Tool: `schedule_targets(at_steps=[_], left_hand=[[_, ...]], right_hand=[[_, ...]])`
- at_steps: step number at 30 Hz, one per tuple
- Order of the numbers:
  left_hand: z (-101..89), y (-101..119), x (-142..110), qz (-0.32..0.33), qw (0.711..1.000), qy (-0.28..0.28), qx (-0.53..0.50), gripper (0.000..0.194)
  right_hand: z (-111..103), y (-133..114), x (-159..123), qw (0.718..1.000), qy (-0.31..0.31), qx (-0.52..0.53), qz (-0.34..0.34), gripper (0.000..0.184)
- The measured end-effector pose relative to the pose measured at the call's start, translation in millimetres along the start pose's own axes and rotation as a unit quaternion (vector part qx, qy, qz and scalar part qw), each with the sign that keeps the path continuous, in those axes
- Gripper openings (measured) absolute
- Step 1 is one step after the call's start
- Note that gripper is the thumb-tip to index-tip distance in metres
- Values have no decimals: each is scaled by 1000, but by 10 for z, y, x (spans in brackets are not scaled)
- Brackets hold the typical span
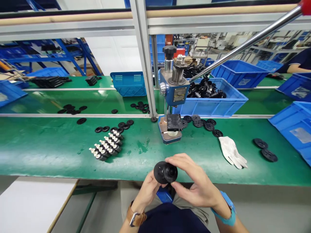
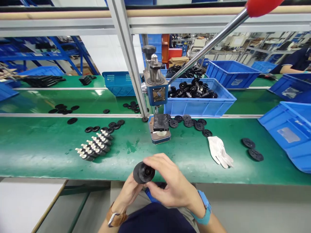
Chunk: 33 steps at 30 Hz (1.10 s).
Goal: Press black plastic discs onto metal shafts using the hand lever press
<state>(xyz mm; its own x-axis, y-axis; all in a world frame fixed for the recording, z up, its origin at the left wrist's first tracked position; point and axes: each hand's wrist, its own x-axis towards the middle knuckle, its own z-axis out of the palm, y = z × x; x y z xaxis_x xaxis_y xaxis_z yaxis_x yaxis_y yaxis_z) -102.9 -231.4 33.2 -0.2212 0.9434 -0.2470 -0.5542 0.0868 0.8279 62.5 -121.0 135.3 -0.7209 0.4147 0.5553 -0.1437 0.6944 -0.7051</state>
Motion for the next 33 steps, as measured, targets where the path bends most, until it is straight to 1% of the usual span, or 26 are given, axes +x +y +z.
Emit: schedule_targets(at_steps=[3, 6, 8, 12, 17, 19, 23, 26, 33], left_hand=[[27, 45, -29, -33, 998, -5, -53, 47], [22, 39, -36, -63, 995, 25, -70, 42], [4, 6, -33, -55, 995, 52, -63, 43], [-71, -90, -37, -38, 996, 66, -42, 46], [-227, -212, -60, -13, 996, 78, 42, 46], [-275, -248, -63, -11, 996, 75, 54, 44], [-323, -277, -59, -16, 996, 60, 63, 42], [-334, -266, -63, -21, 996, 49, 72, 37], [-337, -259, -88, -24, 997, 40, 68, 29]], right_hand=[[-46, -21, -16, 999, 23, -5, 25, 65], [-26, -37, -34, 1000, 1, -3, 29, 66], [22, -47, -44, 999, -33, 8, 17, 69], [116, -64, -49, 995, -96, 19, -2, 74], [137, -116, -53, 990, -143, 8, -7, 74], [135, -148, -57, 988, -155, 1, -11, 74], [133, -195, -59, 985, -170, -3, -10, 73], [138, -196, -60, 984, -176, 16, -1, 74], [175, -145, -92, 987, -149, 59, 17, 78]])
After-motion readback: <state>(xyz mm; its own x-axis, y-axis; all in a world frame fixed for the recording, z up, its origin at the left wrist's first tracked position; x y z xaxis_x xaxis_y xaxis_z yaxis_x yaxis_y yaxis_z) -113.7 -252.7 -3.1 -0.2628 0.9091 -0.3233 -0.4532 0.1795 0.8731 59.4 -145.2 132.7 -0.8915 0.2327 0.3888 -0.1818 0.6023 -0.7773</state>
